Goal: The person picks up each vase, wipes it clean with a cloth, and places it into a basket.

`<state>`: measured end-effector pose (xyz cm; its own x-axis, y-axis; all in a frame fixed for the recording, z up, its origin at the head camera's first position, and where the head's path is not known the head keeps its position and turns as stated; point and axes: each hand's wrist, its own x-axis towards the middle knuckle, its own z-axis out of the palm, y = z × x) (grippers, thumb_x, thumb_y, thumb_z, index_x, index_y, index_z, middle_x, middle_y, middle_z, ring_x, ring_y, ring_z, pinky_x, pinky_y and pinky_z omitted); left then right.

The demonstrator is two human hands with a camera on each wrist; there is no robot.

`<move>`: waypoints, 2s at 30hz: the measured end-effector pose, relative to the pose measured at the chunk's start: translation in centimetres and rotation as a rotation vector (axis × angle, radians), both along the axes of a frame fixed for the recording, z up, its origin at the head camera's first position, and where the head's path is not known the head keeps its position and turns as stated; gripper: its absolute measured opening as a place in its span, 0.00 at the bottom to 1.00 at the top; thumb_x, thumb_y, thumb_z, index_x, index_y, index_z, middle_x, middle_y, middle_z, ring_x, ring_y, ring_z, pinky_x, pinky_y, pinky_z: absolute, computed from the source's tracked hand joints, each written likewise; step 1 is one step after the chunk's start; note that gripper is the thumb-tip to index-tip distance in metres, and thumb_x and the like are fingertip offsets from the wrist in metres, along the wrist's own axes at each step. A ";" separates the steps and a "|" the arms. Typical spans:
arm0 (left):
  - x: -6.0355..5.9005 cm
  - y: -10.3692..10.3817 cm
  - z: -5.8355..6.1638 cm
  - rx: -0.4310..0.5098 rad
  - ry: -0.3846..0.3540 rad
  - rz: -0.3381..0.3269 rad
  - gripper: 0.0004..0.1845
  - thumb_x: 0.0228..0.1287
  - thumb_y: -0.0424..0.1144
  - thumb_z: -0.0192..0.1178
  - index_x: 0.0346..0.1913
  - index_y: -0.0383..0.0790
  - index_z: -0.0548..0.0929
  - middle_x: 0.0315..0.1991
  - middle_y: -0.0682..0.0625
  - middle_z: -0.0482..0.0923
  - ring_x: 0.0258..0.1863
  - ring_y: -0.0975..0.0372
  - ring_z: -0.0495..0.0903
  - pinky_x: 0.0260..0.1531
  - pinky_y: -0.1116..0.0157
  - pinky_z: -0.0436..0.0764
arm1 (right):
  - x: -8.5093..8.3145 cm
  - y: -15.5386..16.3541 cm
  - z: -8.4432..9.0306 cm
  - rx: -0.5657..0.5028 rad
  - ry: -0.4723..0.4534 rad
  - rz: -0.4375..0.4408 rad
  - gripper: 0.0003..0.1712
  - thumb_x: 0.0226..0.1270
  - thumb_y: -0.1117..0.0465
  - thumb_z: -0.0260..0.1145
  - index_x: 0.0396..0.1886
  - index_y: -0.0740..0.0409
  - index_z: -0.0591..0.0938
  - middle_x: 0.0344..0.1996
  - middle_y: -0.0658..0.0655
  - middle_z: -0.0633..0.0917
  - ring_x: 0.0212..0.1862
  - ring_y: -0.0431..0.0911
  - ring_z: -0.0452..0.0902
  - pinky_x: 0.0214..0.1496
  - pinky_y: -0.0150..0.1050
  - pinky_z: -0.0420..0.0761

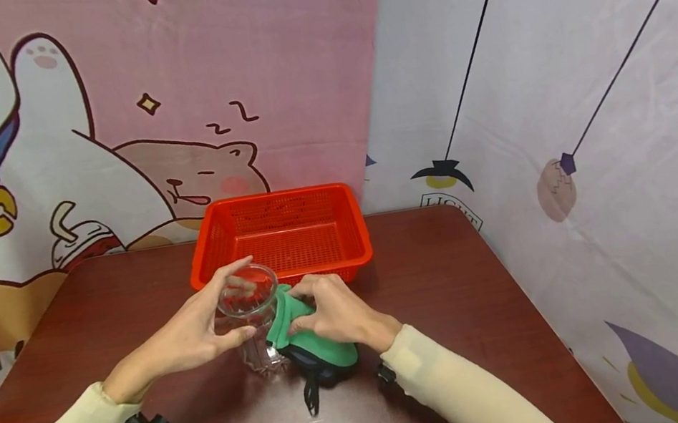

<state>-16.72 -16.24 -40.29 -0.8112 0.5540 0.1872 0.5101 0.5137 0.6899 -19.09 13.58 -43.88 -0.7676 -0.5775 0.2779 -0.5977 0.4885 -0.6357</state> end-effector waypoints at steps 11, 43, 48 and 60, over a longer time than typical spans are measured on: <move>-0.2 -0.1 -0.1 0.003 -0.009 -0.010 0.62 0.70 0.37 0.84 0.95 0.59 0.52 0.74 0.45 0.83 0.72 0.50 0.86 0.68 0.48 0.91 | 0.1 -0.3 0.9 -0.107 0.018 -0.033 0.25 0.66 0.59 0.92 0.62 0.53 0.96 0.47 0.47 0.94 0.45 0.37 0.87 0.48 0.33 0.93; -0.2 0.2 -0.1 0.034 -0.024 -0.022 0.62 0.70 0.34 0.84 0.95 0.54 0.52 0.74 0.44 0.83 0.72 0.48 0.87 0.68 0.48 0.92 | 1.0 -1.0 -0.1 -0.362 -0.170 -0.039 0.33 0.81 0.65 0.79 0.82 0.50 0.85 0.77 0.55 0.86 0.75 0.52 0.85 0.71 0.47 0.92; -0.3 0.2 -0.3 0.035 -0.023 -0.030 0.63 0.70 0.34 0.84 0.95 0.57 0.52 0.74 0.45 0.83 0.73 0.49 0.86 0.70 0.48 0.92 | 1.1 -1.2 -0.4 -0.309 -0.077 -0.064 0.32 0.81 0.63 0.80 0.80 0.50 0.86 0.71 0.54 0.89 0.65 0.48 0.88 0.62 0.41 0.92; -0.2 0.3 -0.2 0.015 -0.014 -0.016 0.63 0.70 0.36 0.84 0.95 0.58 0.52 0.74 0.45 0.83 0.73 0.51 0.86 0.69 0.48 0.91 | 0.8 -1.1 0.3 -0.259 -0.016 -0.061 0.23 0.77 0.65 0.82 0.69 0.53 0.93 0.62 0.56 0.91 0.49 0.44 0.87 0.45 0.38 0.93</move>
